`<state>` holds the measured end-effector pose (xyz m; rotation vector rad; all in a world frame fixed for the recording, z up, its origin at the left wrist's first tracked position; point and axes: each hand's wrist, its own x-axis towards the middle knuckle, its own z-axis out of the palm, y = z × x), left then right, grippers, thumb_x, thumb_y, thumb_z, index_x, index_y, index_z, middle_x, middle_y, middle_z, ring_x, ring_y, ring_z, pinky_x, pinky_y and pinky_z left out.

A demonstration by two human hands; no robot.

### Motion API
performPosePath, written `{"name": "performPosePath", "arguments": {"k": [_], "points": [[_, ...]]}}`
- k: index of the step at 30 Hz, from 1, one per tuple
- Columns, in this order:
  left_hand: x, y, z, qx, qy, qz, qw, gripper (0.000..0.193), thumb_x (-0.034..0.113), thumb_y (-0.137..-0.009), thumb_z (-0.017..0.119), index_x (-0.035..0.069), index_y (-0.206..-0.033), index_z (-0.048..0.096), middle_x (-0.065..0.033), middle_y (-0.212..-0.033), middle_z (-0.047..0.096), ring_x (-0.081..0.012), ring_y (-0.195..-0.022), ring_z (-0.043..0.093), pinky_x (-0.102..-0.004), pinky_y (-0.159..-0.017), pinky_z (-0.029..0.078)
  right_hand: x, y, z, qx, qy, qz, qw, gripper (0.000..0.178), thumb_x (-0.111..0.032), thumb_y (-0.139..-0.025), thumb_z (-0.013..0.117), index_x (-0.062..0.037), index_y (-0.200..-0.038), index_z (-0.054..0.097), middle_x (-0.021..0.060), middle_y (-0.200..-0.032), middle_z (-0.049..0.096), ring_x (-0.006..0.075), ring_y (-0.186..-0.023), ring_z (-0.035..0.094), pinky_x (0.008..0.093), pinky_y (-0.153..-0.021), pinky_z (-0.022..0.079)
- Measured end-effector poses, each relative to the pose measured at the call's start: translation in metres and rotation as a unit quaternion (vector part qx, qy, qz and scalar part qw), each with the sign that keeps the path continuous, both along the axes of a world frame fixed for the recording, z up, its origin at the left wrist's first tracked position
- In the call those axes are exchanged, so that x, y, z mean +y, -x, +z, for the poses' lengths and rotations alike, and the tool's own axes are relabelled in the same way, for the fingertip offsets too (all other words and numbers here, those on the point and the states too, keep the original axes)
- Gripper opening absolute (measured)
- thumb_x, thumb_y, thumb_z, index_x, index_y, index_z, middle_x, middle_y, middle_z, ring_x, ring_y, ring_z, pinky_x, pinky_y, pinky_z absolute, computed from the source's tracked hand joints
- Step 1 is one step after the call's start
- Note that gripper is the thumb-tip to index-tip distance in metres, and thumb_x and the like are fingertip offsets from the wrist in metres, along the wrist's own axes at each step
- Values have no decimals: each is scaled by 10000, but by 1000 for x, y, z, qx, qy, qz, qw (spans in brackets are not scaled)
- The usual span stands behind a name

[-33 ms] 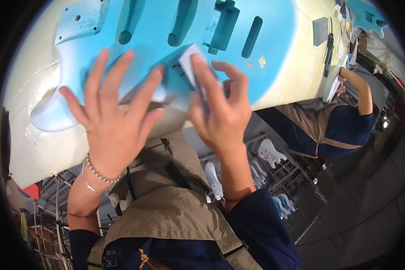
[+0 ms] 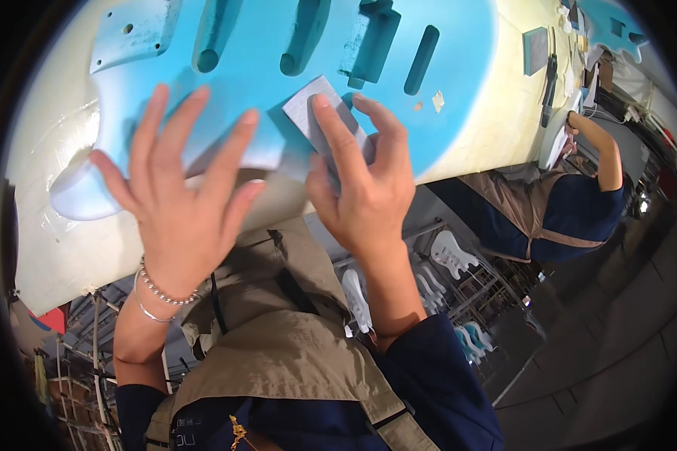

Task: The person sands the surface of a light blue guitar body using a sanding block and sandpaper. They repeatedly rub the sanding block across the body, focusing on the flat areas and edges, and occasionally switch sandpaper sheets.

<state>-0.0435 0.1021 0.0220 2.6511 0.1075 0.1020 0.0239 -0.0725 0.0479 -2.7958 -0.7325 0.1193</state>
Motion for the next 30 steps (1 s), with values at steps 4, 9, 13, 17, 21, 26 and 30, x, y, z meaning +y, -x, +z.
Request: {"name": "performPosePath", "arguments": {"k": [4, 9, 13, 17, 21, 26, 30], "points": [[31, 6, -2, -19, -21, 10, 1000, 377, 370, -877, 632, 200, -1212, 663, -68, -1393, 474, -319, -1387, 321, -624, -1116, -6, 6, 1, -2, -63, 15, 9, 998, 523, -139, -692, 721, -140, -1210, 647, 135, -1173, 570, 226, -768, 547, 311, -643, 479], [49, -2, 1, -50, -20, 18, 998, 356, 267, -864, 663, 168, -1205, 665, -80, -1372, 501, -326, -1354, 385, -614, -1096, 171, 11, -3, -8, -82, 4, 7, 997, 544, -174, -741, 749, -174, -1272, 631, 71, -1048, 567, 184, -715, 544, 281, -612, 469], [47, -13, -4, -77, -31, 23, 996, 350, 275, -869, 656, 171, -1202, 665, -67, -1338, 531, -307, -1322, 430, -583, -1093, 222, 9, -1, -12, -106, 11, 31, 994, 478, -100, -727, 722, -125, -1201, 667, 40, -1104, 567, 203, -760, 528, 303, -637, 465], [39, -14, -8, -66, -82, 39, 994, 347, 305, -873, 651, 182, -1196, 671, -47, -1318, 549, -278, -1289, 470, -581, -1076, 262, 28, -22, -10, -98, 28, 27, 994, 351, -59, -858, 613, -47, -1207, 650, 81, -1226, 593, 231, -867, 557, 337, -831, 432], [36, -14, -15, -86, -129, 50, 987, 352, 344, -870, 650, 202, -1190, 676, -32, -1299, 563, -257, -1255, 505, -578, -1064, 284, 26, 3, -7, -82, 49, 4, 995, 349, -50, -850, 615, -23, -1197, 648, 76, -1198, 615, 219, -917, 573, 331, -822, 410], [34, -15, -12, -91, -136, 57, 985, 355, 360, -863, 652, 208, -1183, 680, -19, -1277, 581, -240, -1235, 524, -555, -1074, 283, 31, -24, -13, -123, 35, 22, 992, 359, -40, -828, 635, -22, -1186, 654, 82, -1187, 618, 219, -894, 578, 332, -821, 410], [34, -15, -14, -95, -135, 66, 984, 353, 367, -861, 652, 204, -1172, 686, -12, -1268, 591, -232, -1233, 527, -531, -1089, 271, 22, -12, -11, -117, 37, 36, 992, 369, -28, -801, 651, -50, -1169, 676, 63, -1189, 630, 196, -851, 569, 301, -794, 415]]}}
